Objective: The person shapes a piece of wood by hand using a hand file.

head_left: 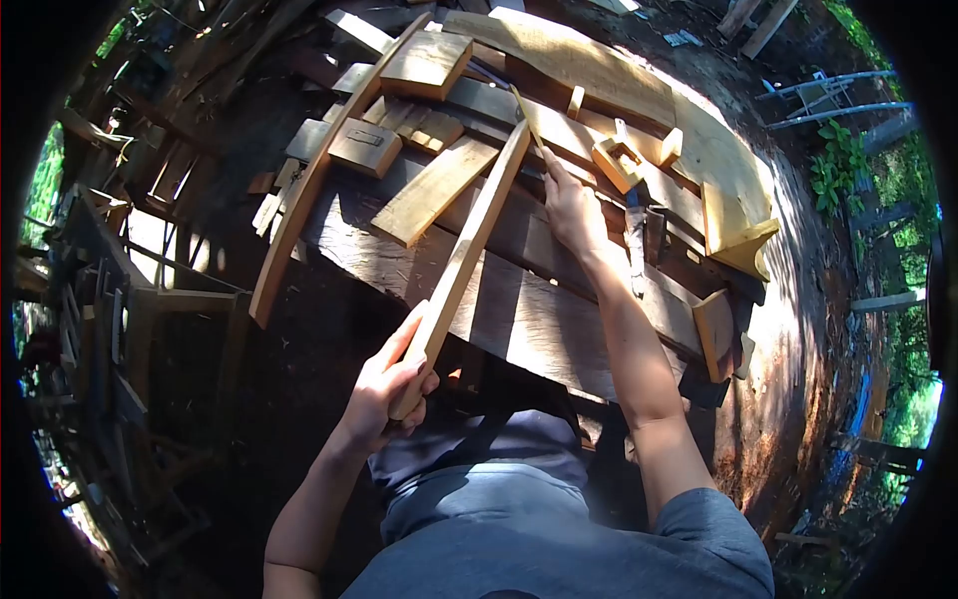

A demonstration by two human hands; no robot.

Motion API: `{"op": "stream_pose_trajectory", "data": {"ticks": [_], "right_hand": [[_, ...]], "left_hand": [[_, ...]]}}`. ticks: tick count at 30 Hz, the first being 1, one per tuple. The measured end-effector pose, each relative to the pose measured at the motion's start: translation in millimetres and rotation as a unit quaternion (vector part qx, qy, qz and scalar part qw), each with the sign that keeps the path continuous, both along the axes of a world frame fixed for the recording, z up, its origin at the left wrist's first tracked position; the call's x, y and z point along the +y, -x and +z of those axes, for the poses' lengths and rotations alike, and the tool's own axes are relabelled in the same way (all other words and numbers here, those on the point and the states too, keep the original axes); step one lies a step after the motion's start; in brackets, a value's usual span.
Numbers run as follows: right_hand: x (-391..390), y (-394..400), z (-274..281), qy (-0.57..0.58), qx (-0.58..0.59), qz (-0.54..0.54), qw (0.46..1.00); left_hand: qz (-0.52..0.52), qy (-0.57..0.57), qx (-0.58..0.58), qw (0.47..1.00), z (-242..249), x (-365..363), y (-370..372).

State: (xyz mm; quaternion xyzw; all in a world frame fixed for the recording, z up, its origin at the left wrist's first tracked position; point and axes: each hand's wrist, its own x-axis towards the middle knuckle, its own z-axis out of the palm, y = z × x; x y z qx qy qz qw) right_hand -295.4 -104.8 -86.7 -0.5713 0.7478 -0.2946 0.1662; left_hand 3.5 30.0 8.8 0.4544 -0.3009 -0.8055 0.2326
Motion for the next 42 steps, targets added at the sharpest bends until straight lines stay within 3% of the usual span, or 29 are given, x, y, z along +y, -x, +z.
{"op": "stream_pose_trajectory", "data": {"ticks": [1,2,3,5,7,9,10,13,15,18,21,23,26,28,29,33,35,37,39,42], "right_hand": [[7,7,-7,0.003,0.000,-0.003,1.000],[0,5,-6,0.148,-0.004,0.021,0.989],[2,7,-2,0.148,-0.004,0.016,0.989],[-1,-2,17,-0.015,-0.003,-0.002,1.000],[-10,-10,16,0.009,-0.018,0.020,1.000],[-22,-6,40,-0.070,-0.031,-0.004,0.997],[-44,13,6,-0.030,-0.017,0.039,0.999],[-29,0,8,-0.023,-0.062,0.007,0.998],[0,-20,3,-0.022,-0.027,-0.018,0.999],[24,-37,30,-0.112,-0.065,0.023,0.991],[11,-25,18,-0.027,-0.075,0.004,0.997],[6,-27,22,-0.025,-0.008,-0.010,1.000],[25,-43,61,-0.170,-0.083,0.029,0.982],[64,-51,35,-0.026,-0.131,0.164,0.977],[82,-68,68,-0.094,-0.078,0.165,0.979],[123,-75,76,-0.030,-0.039,0.224,0.973],[89,-64,74,-0.096,-0.022,0.169,0.981],[37,-42,32,-0.047,-0.082,0.092,0.991],[2,-34,29,-0.038,-0.016,0.070,0.997],[22,-42,42,-0.123,-0.048,0.080,0.988]], "left_hand": [[-0.009,0.008,0.002,1.000,0,1,1],[0.005,0.014,0.000,1.000,-2,2,4],[-0.001,0.013,-0.001,1.000,-3,1,4],[-0.010,-0.003,0.041,0.999,0,-2,0],[-0.007,0.002,0.027,1.000,0,-1,5],[0.016,0.019,0.022,0.999,-1,-1,8],[0.010,0.018,0.019,1.000,-3,1,8],[0.022,-0.032,0.065,0.997,-3,3,5],[0.045,-0.120,0.176,0.976,-7,5,-1],[0.079,-0.206,0.217,0.951,-5,7,5],[0.091,-0.209,0.233,0.945,5,2,12],[0.095,-0.238,0.296,0.920,6,-5,6],[0.092,-0.265,0.353,0.893,8,-12,-1],[0.099,-0.266,0.362,0.888,5,-15,-5],[0.094,-0.265,0.357,0.891,3,-17,-7],[0.079,-0.248,0.352,0.899,1,-12,-5],[0.073,-0.243,0.344,0.904,3,-11,-3],[0.075,-0.224,0.327,0.915,3,-9,1],[0.064,-0.212,0.326,0.919,-1,-9,1],[0.063,-0.198,0.313,0.927,1,-12,0]]}}
